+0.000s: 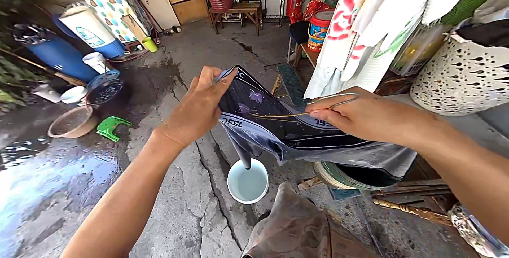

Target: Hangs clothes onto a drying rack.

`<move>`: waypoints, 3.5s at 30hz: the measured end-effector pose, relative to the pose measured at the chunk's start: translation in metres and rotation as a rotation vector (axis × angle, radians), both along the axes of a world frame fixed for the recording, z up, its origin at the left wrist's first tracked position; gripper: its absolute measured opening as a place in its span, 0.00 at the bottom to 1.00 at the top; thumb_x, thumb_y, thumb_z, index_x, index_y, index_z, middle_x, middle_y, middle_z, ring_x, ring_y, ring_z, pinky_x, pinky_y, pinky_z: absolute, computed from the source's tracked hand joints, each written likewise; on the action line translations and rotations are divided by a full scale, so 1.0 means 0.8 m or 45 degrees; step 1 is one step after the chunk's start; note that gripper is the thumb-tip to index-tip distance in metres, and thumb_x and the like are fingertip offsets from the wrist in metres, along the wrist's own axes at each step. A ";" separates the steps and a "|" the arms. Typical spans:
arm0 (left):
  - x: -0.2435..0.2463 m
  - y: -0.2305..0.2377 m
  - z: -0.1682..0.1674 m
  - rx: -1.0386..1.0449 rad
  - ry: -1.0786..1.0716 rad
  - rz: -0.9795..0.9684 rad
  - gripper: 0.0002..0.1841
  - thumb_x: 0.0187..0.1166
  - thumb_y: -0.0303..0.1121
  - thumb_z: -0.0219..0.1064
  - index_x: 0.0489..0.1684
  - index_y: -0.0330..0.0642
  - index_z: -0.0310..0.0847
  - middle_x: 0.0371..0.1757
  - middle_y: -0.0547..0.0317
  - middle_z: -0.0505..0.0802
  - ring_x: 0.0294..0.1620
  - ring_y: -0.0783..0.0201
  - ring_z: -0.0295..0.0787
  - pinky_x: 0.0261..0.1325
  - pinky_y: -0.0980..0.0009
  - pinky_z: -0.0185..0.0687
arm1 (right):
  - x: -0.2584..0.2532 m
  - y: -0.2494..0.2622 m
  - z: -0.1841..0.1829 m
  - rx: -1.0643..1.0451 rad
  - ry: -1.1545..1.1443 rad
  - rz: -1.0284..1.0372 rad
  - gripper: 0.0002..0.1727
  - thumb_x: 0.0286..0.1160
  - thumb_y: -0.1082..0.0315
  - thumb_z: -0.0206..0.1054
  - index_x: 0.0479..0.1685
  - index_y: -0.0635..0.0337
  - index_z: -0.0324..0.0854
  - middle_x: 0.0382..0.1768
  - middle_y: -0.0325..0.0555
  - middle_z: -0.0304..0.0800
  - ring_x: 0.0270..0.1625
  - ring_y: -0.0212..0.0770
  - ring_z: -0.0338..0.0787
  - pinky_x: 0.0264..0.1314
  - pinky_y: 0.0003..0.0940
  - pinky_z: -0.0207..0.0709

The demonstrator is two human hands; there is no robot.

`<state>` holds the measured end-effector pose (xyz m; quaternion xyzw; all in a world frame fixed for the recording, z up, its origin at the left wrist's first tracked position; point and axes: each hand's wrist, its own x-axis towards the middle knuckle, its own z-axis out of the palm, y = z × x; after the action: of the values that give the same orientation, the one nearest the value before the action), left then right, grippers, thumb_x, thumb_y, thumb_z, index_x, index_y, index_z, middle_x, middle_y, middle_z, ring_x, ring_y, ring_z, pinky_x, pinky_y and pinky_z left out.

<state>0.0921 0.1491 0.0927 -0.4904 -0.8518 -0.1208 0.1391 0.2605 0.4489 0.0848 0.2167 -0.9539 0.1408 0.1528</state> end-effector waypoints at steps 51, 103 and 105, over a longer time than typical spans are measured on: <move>0.005 0.069 0.001 0.308 0.259 -0.335 0.20 0.90 0.38 0.56 0.32 0.31 0.84 0.30 0.42 0.87 0.28 0.44 0.86 0.26 0.48 0.75 | 0.039 0.067 0.065 -0.244 -0.097 -0.164 0.36 0.81 0.42 0.59 0.86 0.48 0.69 0.57 0.39 0.86 0.53 0.28 0.86 0.50 0.24 0.84; 0.169 0.431 -0.061 0.739 -0.474 -1.445 0.37 0.87 0.59 0.50 0.81 0.35 0.70 0.80 0.25 0.73 0.82 0.34 0.69 0.78 0.40 0.68 | 0.461 -0.094 0.042 -0.638 0.953 -1.606 0.14 0.90 0.57 0.55 0.35 0.43 0.83 0.26 0.20 0.82 0.29 0.13 0.81 0.33 0.10 0.76; 0.174 0.425 -0.075 0.668 -0.480 -1.482 0.34 0.85 0.59 0.53 0.77 0.40 0.76 0.80 0.25 0.72 0.80 0.32 0.70 0.75 0.39 0.70 | 0.459 -0.096 0.049 -0.614 0.973 -1.713 0.13 0.88 0.62 0.56 0.32 0.45 0.81 0.23 0.22 0.81 0.26 0.16 0.80 0.29 0.12 0.75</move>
<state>0.2315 0.4889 0.0327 -0.7909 -0.4000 -0.4630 0.0145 0.6279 0.3720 0.1239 -0.4091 -0.7053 0.1369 0.5625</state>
